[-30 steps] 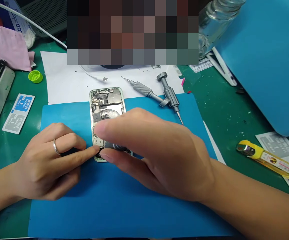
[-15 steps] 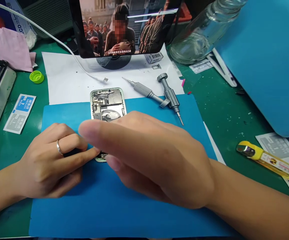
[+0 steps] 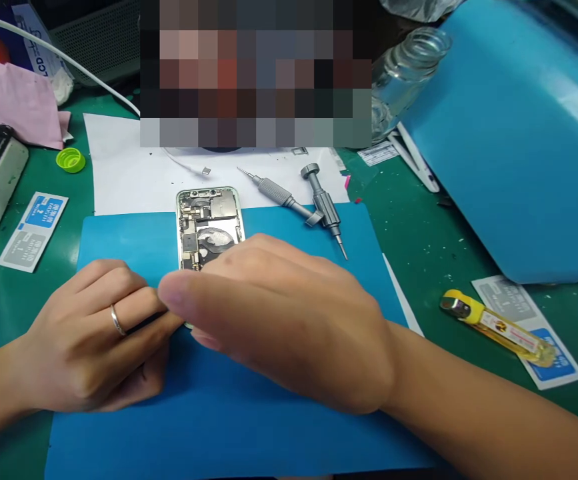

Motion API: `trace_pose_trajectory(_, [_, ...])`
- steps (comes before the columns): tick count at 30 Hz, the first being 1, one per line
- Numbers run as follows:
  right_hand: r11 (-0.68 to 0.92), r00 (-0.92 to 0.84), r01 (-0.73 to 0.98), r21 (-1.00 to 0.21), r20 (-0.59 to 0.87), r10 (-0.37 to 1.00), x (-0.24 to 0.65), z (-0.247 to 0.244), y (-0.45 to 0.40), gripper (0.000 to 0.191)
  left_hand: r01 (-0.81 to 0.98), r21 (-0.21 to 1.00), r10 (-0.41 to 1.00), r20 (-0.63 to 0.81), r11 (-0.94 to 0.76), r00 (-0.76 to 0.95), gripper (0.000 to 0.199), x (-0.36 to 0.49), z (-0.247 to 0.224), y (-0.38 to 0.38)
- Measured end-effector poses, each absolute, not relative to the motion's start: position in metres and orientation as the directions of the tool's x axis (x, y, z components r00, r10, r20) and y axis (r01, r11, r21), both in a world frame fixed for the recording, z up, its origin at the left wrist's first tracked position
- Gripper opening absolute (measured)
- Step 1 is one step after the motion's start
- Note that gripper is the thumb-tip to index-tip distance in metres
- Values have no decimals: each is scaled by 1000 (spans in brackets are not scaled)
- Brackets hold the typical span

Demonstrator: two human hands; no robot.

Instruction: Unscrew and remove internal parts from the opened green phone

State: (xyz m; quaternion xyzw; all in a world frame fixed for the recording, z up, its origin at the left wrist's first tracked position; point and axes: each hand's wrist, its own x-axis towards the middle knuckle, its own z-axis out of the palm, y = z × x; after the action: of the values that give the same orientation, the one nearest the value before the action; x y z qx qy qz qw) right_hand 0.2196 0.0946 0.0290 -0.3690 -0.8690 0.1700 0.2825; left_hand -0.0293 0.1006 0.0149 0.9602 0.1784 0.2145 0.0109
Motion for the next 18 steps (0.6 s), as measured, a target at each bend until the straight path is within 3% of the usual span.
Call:
trace_pose_trajectory(6, [619, -502, 576, -534, 367, 784, 203, 25, 87, 26, 343, 89, 349, 393, -935, 851, 19, -29, 15, 101])
trace_pose_trajectory(11, [617, -515, 580, -532, 348, 784, 208, 26, 91, 26, 361, 62, 354, 406, -931, 843, 15, -30, 16, 100])
trace_pose_trajectory(15, [732, -636, 490, -474, 380, 672, 219, 31, 99, 16, 354, 100, 364, 397, -930, 843, 16, -29, 16, 100])
trace_pose_trajectory(18, [776, -680, 460, -433, 390, 621, 224, 32, 98, 28, 345, 120, 364, 382, -931, 849, 17, -29, 15, 101])
